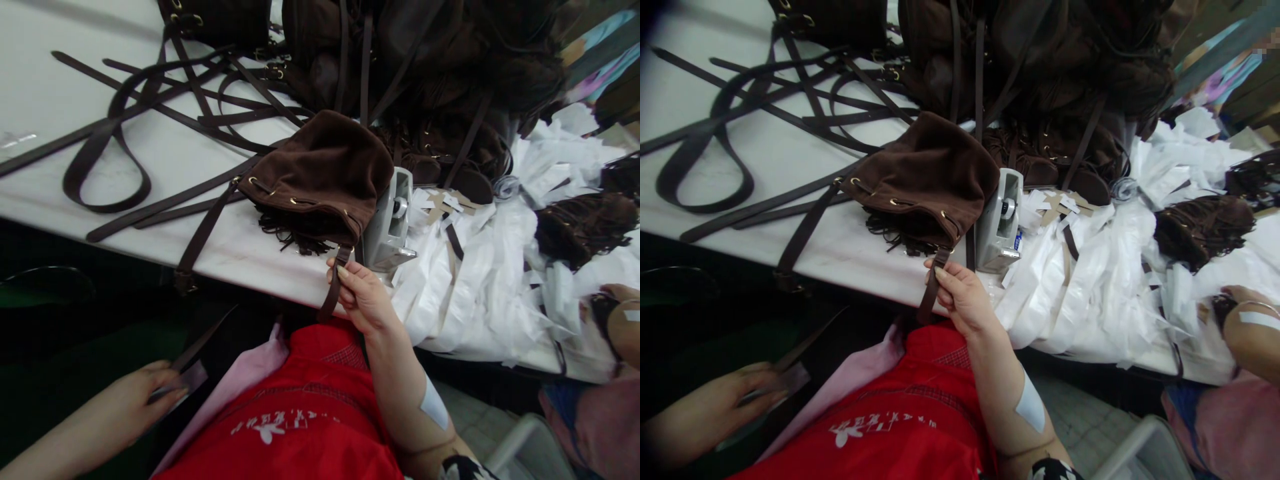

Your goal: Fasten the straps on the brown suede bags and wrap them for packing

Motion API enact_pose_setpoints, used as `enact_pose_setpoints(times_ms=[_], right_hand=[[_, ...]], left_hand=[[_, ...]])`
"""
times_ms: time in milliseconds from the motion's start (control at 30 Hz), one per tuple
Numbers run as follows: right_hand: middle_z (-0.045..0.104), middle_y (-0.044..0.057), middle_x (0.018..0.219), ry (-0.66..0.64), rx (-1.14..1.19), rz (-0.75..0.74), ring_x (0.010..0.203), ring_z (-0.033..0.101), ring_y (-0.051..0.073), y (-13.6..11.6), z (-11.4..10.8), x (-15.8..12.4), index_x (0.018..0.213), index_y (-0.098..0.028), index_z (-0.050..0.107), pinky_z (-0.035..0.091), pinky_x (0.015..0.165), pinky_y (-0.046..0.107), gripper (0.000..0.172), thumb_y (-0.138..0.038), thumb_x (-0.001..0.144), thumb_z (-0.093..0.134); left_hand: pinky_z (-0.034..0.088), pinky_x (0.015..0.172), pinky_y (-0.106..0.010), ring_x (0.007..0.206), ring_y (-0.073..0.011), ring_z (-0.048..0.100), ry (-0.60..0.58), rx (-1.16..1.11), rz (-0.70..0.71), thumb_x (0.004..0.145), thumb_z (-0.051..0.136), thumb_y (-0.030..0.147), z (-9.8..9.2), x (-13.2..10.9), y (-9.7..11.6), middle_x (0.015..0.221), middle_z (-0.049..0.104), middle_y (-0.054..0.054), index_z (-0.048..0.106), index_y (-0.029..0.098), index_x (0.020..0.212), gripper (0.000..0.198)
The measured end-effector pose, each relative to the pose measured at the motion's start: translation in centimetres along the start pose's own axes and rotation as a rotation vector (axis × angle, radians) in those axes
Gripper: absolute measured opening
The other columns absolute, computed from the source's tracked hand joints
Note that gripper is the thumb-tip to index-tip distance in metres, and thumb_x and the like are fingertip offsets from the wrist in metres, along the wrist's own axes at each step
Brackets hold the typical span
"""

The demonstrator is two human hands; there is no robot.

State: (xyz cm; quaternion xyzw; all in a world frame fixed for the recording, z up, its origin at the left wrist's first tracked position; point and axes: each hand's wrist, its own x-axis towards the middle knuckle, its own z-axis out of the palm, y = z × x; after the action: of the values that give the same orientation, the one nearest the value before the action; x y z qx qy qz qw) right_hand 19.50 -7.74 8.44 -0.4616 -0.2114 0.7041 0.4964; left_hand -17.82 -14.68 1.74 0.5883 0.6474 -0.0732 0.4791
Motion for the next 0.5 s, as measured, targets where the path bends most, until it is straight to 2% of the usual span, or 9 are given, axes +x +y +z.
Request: enact_pose_setpoints(times_ms=[33, 67, 133, 233, 300, 333, 367, 400, 500], right_hand=[[0.063, 0.000, 0.075, 0.029, -0.033, -0.030, 0.042, 0.027, 0.001, 0.1, 0.1, -0.1, 0.099, -0.016, 0.071, 0.018, 0.037, 0.016, 0.028, -0.033, 0.077, 0.075], [0.065, 0.001, 0.076, 0.046, -0.053, -0.052, 0.042, 0.029, 0.001, 0.2, 0.1, -0.2, 0.100, -0.016, 0.071, 0.018, 0.038, 0.016, 0.028, -0.033, 0.078, 0.075], [0.068, 0.003, 0.082, 0.051, -0.071, -0.070, 0.042, 0.031, 0.001, 0.3, 0.3, -0.5, 0.100, -0.016, 0.070, 0.016, 0.037, 0.017, 0.028, -0.035, 0.080, 0.073], [0.071, 0.004, 0.088, 0.038, -0.122, -0.085, 0.039, 0.033, 0.001, 0.2, 0.9, -1.0, 0.097, -0.016, 0.068, 0.015, 0.036, 0.018, 0.028, -0.040, 0.082, 0.070], [0.069, 0.002, 0.082, 0.010, -0.192, -0.110, 0.039, 0.034, 0.002, -0.2, 1.7, -1.5, 0.095, -0.016, 0.066, 0.016, 0.036, 0.019, 0.030, -0.043, 0.082, 0.069], [0.067, 0.001, 0.077, -0.013, -0.230, -0.124, 0.040, 0.034, 0.002, -0.6, 2.3, -1.9, 0.094, -0.016, 0.066, 0.017, 0.036, 0.018, 0.031, -0.044, 0.082, 0.069], [0.065, -0.001, 0.073, -0.044, -0.267, -0.135, 0.041, 0.034, 0.003, -1.0, 2.8, -2.3, 0.094, -0.016, 0.066, 0.018, 0.037, 0.018, 0.031, -0.045, 0.083, 0.068], [0.062, -0.002, 0.070, -0.083, -0.297, -0.144, 0.042, 0.033, 0.003, -1.6, 3.5, -2.8, 0.094, -0.015, 0.066, 0.018, 0.038, 0.018, 0.032, -0.045, 0.083, 0.068], [0.058, -0.003, 0.066, -0.219, -0.294, -0.153, 0.046, 0.034, 0.004, -3.3, 5.2, -4.7, 0.089, -0.015, 0.067, 0.021, 0.041, 0.018, 0.032, -0.046, 0.083, 0.069]], left_hand=[[0.053, 0.085, -0.046, 0.085, -0.0316, 0.069, 0.002, 0.075, 0.031, 0.069, 0.059, 0.050, -0.5, -0.2, 1.1, 0.092, 0.073, -0.003, 0.076, 0.029, 0.066, 0.028], [0.048, 0.094, -0.051, 0.097, -0.0353, 0.067, 0.102, 0.151, 0.052, 0.072, 0.056, 0.048, -1.0, -0.6, 2.4, 0.106, 0.072, -0.006, 0.077, 0.026, 0.071, 0.031], [0.044, 0.102, -0.049, 0.108, -0.0343, 0.063, 0.222, 0.161, 0.177, 0.078, 0.051, 0.045, -1.8, -1.3, 5.3, 0.124, 0.066, -0.008, 0.076, 0.024, 0.084, 0.033], [0.051, 0.092, -0.035, 0.101, -0.0258, 0.066, 0.192, -0.033, 0.435, 0.082, 0.053, 0.039, -2.8, -2.2, 9.9, 0.116, 0.069, -0.005, 0.070, 0.024, 0.081, 0.023], [0.053, 0.082, -0.031, 0.090, -0.0224, 0.068, 0.329, -0.099, 0.552, 0.081, 0.053, 0.029, -3.5, -2.2, 12.9, 0.106, 0.070, -0.006, 0.056, 0.022, 0.063, 0.020], [0.053, 0.081, -0.030, 0.088, -0.0214, 0.067, 0.382, -0.113, 0.607, 0.080, 0.052, 0.023, -3.9, -2.0, 14.3, 0.102, 0.070, -0.006, 0.053, 0.021, 0.063, 0.017], [0.053, 0.082, -0.031, 0.088, -0.0202, 0.067, 0.436, -0.126, 0.659, 0.078, 0.050, 0.017, -4.4, -1.9, 15.8, 0.101, 0.070, -0.006, 0.055, 0.021, 0.071, 0.009], [0.053, 0.084, -0.031, 0.089, -0.0195, 0.067, 0.462, -0.122, 0.728, 0.077, 0.049, 0.013, -4.9, -1.7, 17.3, 0.102, 0.070, -0.005, 0.058, 0.020, 0.084, 0.014], [0.050, 0.098, -0.036, 0.112, -0.0224, 0.061, 0.522, 0.021, 0.961, 0.077, 0.051, 0.009, -6.2, -1.7, 21.4, 0.124, 0.064, -0.008, 0.054, 0.021, 0.126, 0.051]])
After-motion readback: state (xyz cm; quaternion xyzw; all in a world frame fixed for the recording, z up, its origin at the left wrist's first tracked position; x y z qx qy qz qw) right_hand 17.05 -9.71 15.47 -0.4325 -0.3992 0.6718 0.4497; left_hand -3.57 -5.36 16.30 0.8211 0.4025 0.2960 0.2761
